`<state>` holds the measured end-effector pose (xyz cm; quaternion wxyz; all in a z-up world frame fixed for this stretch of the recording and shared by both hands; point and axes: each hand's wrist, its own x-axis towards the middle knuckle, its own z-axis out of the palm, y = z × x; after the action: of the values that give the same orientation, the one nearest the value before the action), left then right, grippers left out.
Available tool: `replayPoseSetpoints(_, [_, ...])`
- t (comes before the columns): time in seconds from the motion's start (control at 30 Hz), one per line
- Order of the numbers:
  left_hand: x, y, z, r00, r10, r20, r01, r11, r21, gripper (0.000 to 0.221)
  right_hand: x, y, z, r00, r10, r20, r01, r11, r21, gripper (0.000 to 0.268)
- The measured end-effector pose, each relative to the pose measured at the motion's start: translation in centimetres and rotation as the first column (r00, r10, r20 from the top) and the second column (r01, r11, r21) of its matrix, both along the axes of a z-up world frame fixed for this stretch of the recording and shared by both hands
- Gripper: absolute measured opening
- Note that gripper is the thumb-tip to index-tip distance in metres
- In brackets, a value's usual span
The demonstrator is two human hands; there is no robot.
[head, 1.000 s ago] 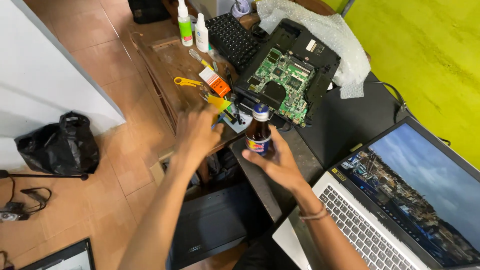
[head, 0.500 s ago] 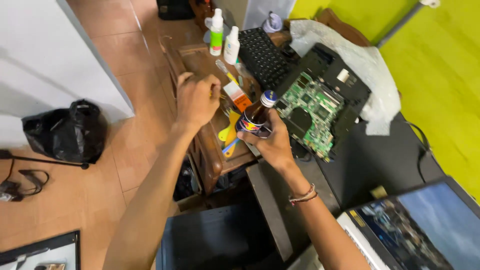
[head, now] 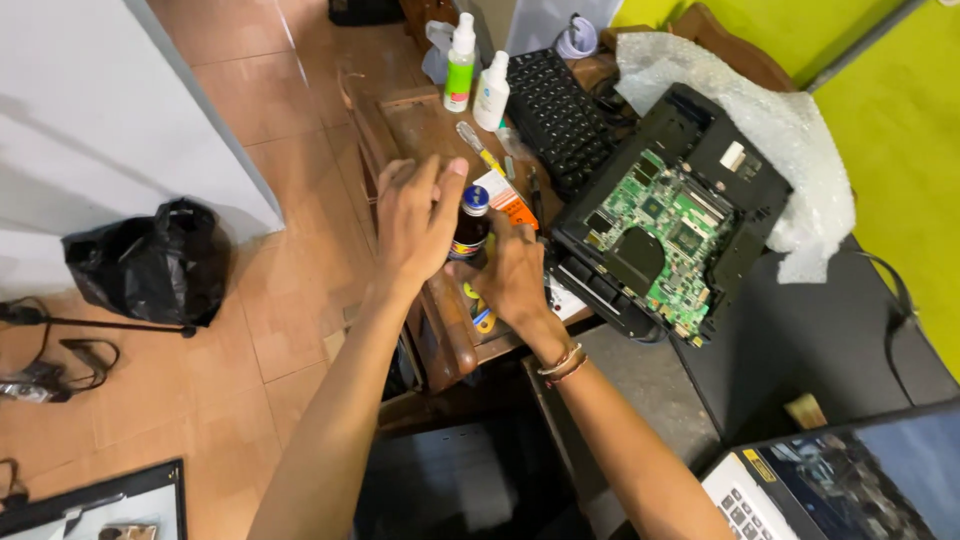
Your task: Disassembling, inspecting internal components, and testing a laptop on a repair bench.
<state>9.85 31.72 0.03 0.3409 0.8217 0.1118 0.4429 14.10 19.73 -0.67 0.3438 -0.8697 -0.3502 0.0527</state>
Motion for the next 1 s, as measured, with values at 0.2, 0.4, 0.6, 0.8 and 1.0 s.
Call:
replayPoseSetpoints(0.2, [-1.7,-1.9,1.7,0.991,-0.017,0.134,0.012,0.999,0.036,0.027,-2.6,-5.1,3.5,0.994,0.018,-0.112,-0.006,0.995,0.101,0.058])
replayPoseSetpoints(0.4, [-7.5,-11.1,3.1,0.987,-0.085,0.14,0.05,0.971,0.236,0.018,-7.3,-18.8,9.4,0.899,0.377,-0.223,-0.341,0.922,0.182,0.019])
replayPoseSetpoints(0.6, [-7.4,-23.4,1.8,0.766,-0.62,0.168,0.604,0.784,0.14,0.012,-12.7,-33.3,8.1,0.877,-0.309,-0.367,0.355,0.932,0.065,0.023])
replayPoseSetpoints(0.8, [-5.8,-34.0,4.2,0.456,-0.885,0.089,0.813,0.456,0.362,0.013,-19.4,-41.8,5.1,0.739,-0.649,-0.184,0.672,0.729,0.127,0.012])
replayPoseSetpoints(1.0, [-0.6,-43.9,8.7,0.485,-0.873,-0.061,0.761,0.386,0.522,0.045,-23.4,-43.2,0.2,0.725,-0.688,-0.043,0.68,0.703,0.207,0.014])
